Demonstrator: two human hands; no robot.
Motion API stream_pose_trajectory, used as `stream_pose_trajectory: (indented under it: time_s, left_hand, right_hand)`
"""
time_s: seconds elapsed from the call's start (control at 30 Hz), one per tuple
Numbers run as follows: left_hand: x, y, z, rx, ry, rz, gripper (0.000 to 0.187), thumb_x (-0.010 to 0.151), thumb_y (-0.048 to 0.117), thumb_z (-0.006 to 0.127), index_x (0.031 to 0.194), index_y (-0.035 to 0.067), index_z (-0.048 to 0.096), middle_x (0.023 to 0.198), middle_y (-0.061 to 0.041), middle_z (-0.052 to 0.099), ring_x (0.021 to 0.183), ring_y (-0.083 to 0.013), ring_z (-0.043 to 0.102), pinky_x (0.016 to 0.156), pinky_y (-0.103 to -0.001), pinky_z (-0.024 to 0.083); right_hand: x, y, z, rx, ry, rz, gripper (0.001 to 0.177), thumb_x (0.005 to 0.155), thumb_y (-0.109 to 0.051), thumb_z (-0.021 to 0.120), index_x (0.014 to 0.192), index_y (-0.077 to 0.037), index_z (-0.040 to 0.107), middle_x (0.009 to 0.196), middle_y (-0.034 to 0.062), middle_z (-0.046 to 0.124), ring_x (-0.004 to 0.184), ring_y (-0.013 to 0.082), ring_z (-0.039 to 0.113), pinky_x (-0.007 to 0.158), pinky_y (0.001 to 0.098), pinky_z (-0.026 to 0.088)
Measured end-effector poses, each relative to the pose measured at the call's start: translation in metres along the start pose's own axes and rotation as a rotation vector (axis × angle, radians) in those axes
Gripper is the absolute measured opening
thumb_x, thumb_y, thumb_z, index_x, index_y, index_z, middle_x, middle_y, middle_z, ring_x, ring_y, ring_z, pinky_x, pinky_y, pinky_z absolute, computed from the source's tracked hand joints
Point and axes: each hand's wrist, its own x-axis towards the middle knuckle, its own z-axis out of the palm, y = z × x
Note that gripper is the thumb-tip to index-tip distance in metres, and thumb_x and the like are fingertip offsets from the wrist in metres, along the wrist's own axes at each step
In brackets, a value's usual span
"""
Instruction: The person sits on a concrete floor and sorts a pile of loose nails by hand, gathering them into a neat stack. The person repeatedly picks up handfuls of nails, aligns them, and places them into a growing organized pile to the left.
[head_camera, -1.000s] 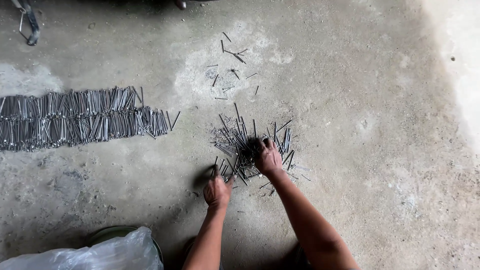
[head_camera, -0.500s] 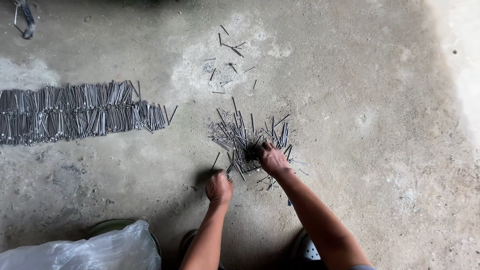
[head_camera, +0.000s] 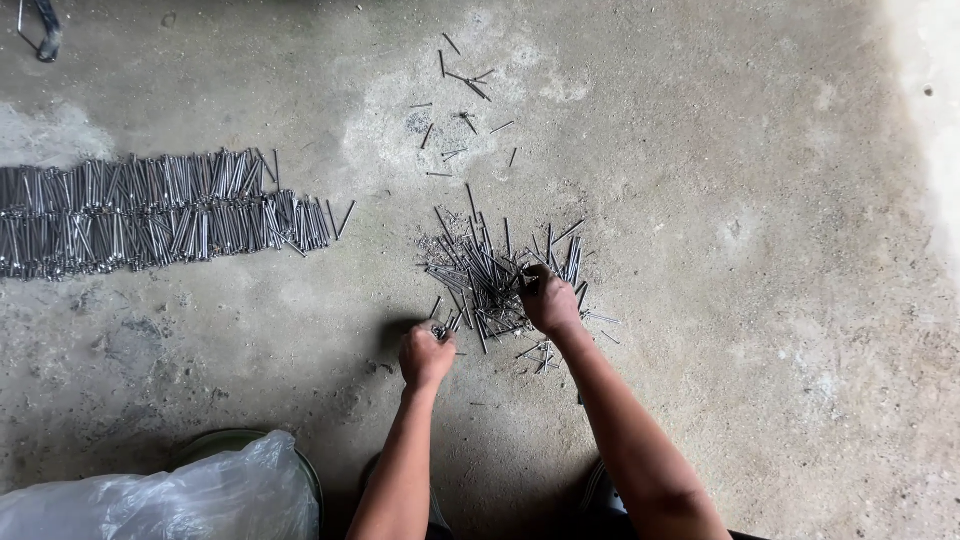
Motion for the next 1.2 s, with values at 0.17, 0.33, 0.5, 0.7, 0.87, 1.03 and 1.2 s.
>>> stream_pose_trajectory:
  time_s: [0.17,0.33,0.5,0.7,0.87,1.03,1.2]
  left_hand:
    - [0.014,-0.011,0.003,-0.420,-0.046,-0.073,0.024,0.075,0.026,0.081,0.090,0.008,0.080,0.068,-0.012,0.068,0.063,-0.0269,0.067,0.054,-0.037,0.054]
    - [0.011,0.002,0.002,-0.797,-0.147,-0.192,0.025,0.070,0.019,0.085,0.087,0.002,0.077,0.061,-0.008,0.057,0.046,-0.0168,0.057,0.036,-0.026,0.045]
    - [0.008,0.008,0.013,-0.995,-0.232,-0.174,0.035,0.078,0.017,0.087,0.105,0.000,0.072,0.077,-0.013,0.063,0.042,-0.0109,0.053,0.034,-0.021,0.044]
    - [-0.018,0.036,-0.004,-0.948,-0.385,-0.118,0.045,0.086,0.015,0.082,0.121,-0.007,0.065,0.091,-0.018,0.063,0.056,-0.0151,0.058,0.042,-0.025,0.050]
    - [0.008,-0.014,0.054,-0.996,-0.366,-0.096,0.032,0.079,0.014,0.077,0.109,0.003,0.070,0.089,-0.015,0.065,0.061,-0.0197,0.057,0.046,-0.030,0.047]
    - [-0.009,0.003,0.047,-0.990,-0.379,-0.162,0.058,0.080,0.041,0.090,0.117,0.005,0.064,0.094,-0.012,0.058,0.074,-0.0220,0.056,0.055,-0.031,0.046]
    - [-0.032,0.015,0.020,-1.195,-0.429,-0.276,0.027,0.089,0.030,0.083,0.096,0.011,0.064,0.062,-0.001,0.054,0.050,-0.0115,0.048,0.046,-0.024,0.043]
  right_hand:
    - [-0.015,0.002,0.013,0.328,-0.002,0.131,0.043,0.078,-0.032,0.082,0.119,-0.022,0.073,0.093,0.0057,0.079,0.095,0.0250,0.075,0.088,0.0414,0.059]
    - [-0.043,-0.001,0.010,0.779,-0.056,0.213,0.022,0.084,-0.016,0.083,0.104,-0.008,0.077,0.082,0.0102,0.077,0.073,0.0156,0.070,0.061,0.0241,0.057]
    - [-0.069,-0.018,-0.007,0.817,-0.231,0.144,0.015,0.088,-0.012,0.078,0.101,-0.004,0.077,0.081,0.0085,0.075,0.073,0.0132,0.067,0.058,0.0195,0.055]
    - [-0.076,-0.044,0.015,0.925,-0.093,0.263,0.019,0.085,-0.010,0.077,0.101,0.000,0.076,0.077,0.0113,0.074,0.068,0.0153,0.071,0.053,0.0216,0.059]
    - [-0.071,-0.019,0.051,0.546,0.020,0.112,0.018,0.081,-0.020,0.079,0.098,-0.013,0.081,0.078,0.0120,0.077,0.077,0.0261,0.074,0.064,0.0363,0.063]
    - [-0.083,-0.019,0.073,0.111,0.266,-0.191,0.020,0.091,-0.037,0.068,0.081,-0.023,0.080,0.064,0.0060,0.072,0.069,0.0319,0.074,0.059,0.0449,0.060]
    - [-0.120,-0.052,0.013,0.864,-0.240,-0.111,0.074,0.078,0.009,0.078,0.147,-0.003,0.053,0.113,0.0265,0.074,0.106,0.0348,0.071,0.095,0.0494,0.059]
